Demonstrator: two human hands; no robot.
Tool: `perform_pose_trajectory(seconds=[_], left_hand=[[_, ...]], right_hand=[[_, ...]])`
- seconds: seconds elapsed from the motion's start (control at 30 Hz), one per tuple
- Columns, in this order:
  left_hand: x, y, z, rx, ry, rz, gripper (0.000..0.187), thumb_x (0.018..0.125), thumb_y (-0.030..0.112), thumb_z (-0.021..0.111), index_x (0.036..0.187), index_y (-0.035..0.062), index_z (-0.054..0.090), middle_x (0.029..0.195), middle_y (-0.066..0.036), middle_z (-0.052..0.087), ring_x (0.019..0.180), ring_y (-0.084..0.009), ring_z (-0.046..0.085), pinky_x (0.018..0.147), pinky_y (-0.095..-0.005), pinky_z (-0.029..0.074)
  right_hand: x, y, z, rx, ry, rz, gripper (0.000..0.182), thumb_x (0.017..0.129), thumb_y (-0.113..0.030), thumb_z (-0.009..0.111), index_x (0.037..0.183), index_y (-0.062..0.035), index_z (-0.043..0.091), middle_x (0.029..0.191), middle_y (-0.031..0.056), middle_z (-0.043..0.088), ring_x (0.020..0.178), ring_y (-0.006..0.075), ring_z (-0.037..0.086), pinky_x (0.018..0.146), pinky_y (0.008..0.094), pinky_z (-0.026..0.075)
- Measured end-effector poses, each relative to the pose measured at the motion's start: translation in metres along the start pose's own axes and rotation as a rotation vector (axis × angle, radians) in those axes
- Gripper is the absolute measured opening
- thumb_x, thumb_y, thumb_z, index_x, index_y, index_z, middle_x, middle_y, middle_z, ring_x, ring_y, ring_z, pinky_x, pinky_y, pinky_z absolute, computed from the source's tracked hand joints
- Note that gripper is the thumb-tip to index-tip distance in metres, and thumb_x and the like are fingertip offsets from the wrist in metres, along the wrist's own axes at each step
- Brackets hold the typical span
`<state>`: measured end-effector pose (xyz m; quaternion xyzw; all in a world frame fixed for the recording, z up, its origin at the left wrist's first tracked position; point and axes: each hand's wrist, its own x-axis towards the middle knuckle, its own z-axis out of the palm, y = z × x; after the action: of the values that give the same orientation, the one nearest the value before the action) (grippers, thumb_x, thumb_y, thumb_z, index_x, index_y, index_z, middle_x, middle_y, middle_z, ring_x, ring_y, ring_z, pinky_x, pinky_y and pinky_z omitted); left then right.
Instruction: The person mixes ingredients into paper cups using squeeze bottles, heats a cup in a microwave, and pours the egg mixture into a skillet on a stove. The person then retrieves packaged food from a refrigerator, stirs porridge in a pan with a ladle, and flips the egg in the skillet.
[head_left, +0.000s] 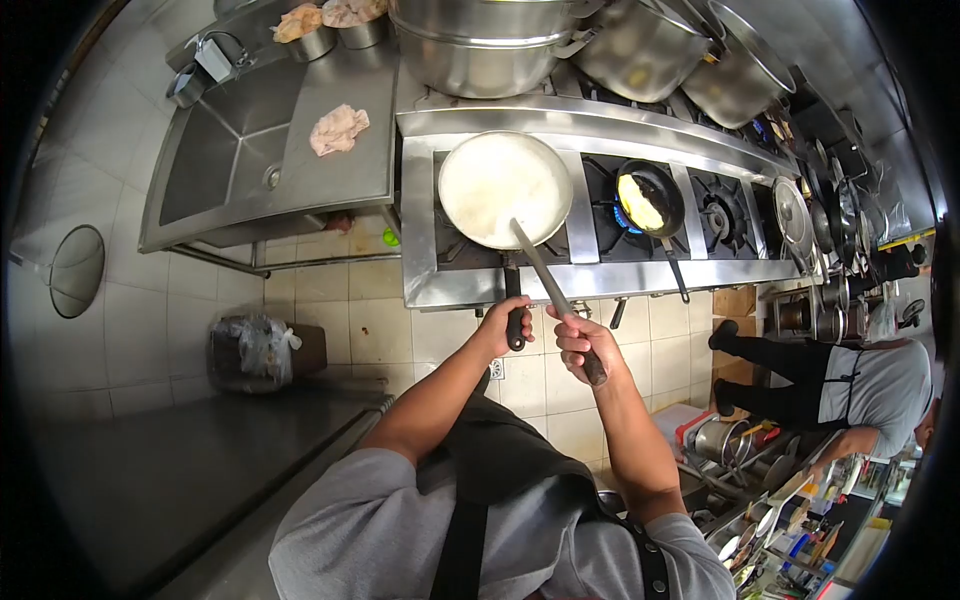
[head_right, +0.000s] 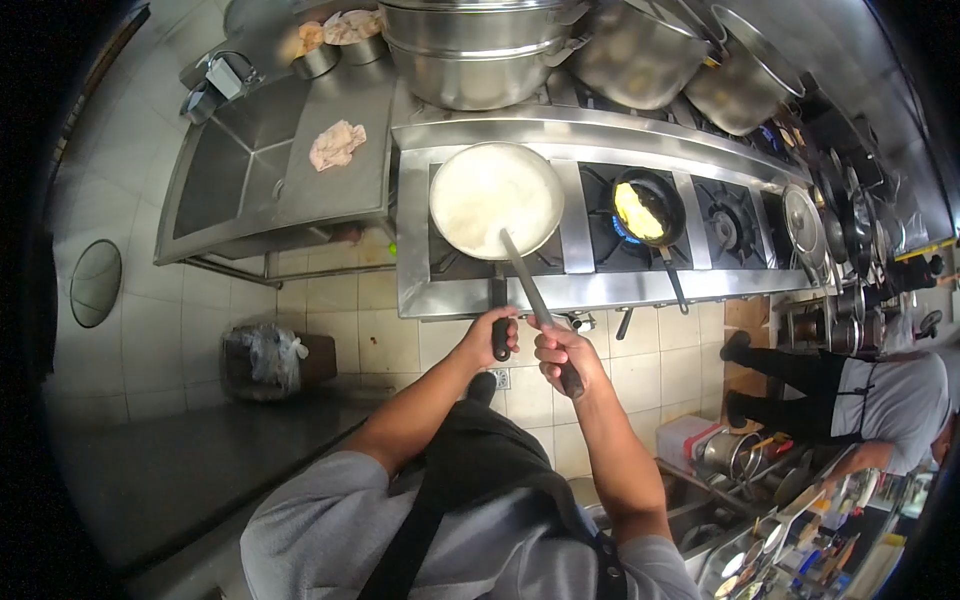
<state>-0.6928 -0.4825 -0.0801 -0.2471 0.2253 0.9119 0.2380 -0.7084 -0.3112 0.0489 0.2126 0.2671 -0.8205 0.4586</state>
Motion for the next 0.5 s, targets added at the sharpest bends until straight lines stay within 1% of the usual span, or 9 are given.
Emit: perform_pose_trajectory(seconds=[0.03,0.07,0.1,0.13,0.2,0.23,0.3,0.37,0.5], left_hand=[[-0.001,0.003,0.002,0.004,0.020,0.017,0.018,0.083,0.020,0.065,0.077,0.0108,0.050,0.055,0.000,0.048,0.042,-0.0136,0.047,0.042,-0.0325,0.042],[-0.003,0.005,0.005,0.009,0.040,0.033,0.019,0.083,0.019,0.065,0.078,0.0105,0.050,0.055,0.000,0.048,0.041,-0.0135,0.047,0.041,-0.0320,0.041],[-0.005,0.003,0.011,0.276,0.136,0.173,0.018,0.081,0.013,0.065,0.077,0.0088,0.048,0.054,-0.001,0.048,0.038,-0.0129,0.045,0.037,-0.0302,0.038],[-0.004,0.001,0.009,0.355,0.176,0.222,0.018,0.080,0.011,0.065,0.077,0.0082,0.048,0.054,-0.001,0.048,0.038,-0.0125,0.044,0.036,-0.0297,0.037],[-0.003,0.000,0.007,0.519,0.250,0.323,0.018,0.078,0.007,0.064,0.076,0.0071,0.046,0.053,-0.002,0.047,0.036,-0.0119,0.044,0.034,-0.0288,0.035],[-0.006,0.004,0.005,0.564,0.251,0.296,0.016,0.077,0.003,0.062,0.079,0.0057,0.046,0.051,-0.002,0.046,0.036,-0.0120,0.044,0.034,-0.0291,0.035],[-0.015,0.009,0.002,0.586,0.238,0.297,0.017,0.076,0.003,0.061,0.082,0.0049,0.045,0.051,-0.002,0.046,0.036,-0.0124,0.043,0.034,-0.0291,0.035],[-0.019,0.008,-0.008,0.613,0.219,0.283,0.021,0.076,0.002,0.060,0.088,0.0038,0.044,0.051,-0.003,0.046,0.035,-0.0134,0.043,0.034,-0.0294,0.034],[-0.048,0.007,-0.007,0.659,0.160,0.254,0.020,0.075,0.000,0.060,0.087,0.0033,0.044,0.051,-0.004,0.046,0.034,-0.0141,0.042,0.035,-0.0302,0.035]], right_hand=[[-0.002,0.003,0.001,0.031,-0.030,0.001,0.030,0.094,-0.014,0.051,0.121,-0.0011,0.048,0.066,-0.0042,0.043,0.043,0.0011,0.038,0.034,0.0180,0.037],[-0.004,0.007,0.003,-0.010,-0.019,-0.019,0.029,0.093,-0.014,0.052,0.120,-0.0017,0.047,0.066,-0.0045,0.042,0.044,0.0009,0.037,0.034,0.0176,0.036],[-0.008,0.010,0.008,-0.052,-0.006,-0.038,0.028,0.093,-0.014,0.052,0.118,-0.0023,0.047,0.066,-0.0048,0.041,0.044,0.0006,0.036,0.034,0.0171,0.036],[-0.012,0.013,0.012,-0.094,0.006,-0.057,0.027,0.092,-0.014,0.053,0.116,-0.0029,0.047,0.066,-0.0051,0.040,0.044,0.0003,0.036,0.034,0.0167,0.035],[-0.019,0.015,0.015,-0.219,0.052,-0.107,0.031,0.092,-0.013,0.053,0.119,-0.0011,0.045,0.065,-0.0034,0.041,0.044,0.0032,0.036,0.034,0.0191,0.036],[-0.022,0.016,0.016,-0.290,0.074,-0.133,0.033,0.092,-0.013,0.053,0.120,-0.0006,0.045,0.065,-0.0029,0.041,0.044,0.0041,0.037,0.035,0.0200,0.037],[-0.029,0.018,0.013,-0.434,0.129,-0.189,0.035,0.090,-0.011,0.055,0.121,0.0013,0.045,0.064,-0.0007,0.043,0.044,0.0067,0.040,0.036,0.0228,0.038],[-0.039,0.020,0.014,-0.564,0.236,-0.224,0.033,0.089,-0.010,0.055,0.119,0.0015,0.047,0.063,-0.0007,0.044,0.042,0.0063,0.040,0.035,0.0227,0.039],[-0.068,0.027,0.011,-0.898,0.368,-0.294,0.029,0.087,-0.009,0.058,0.113,0.0018,0.051,0.061,0.0007,0.048,0.046,0.0079,0.047,0.039,0.0255,0.040]])
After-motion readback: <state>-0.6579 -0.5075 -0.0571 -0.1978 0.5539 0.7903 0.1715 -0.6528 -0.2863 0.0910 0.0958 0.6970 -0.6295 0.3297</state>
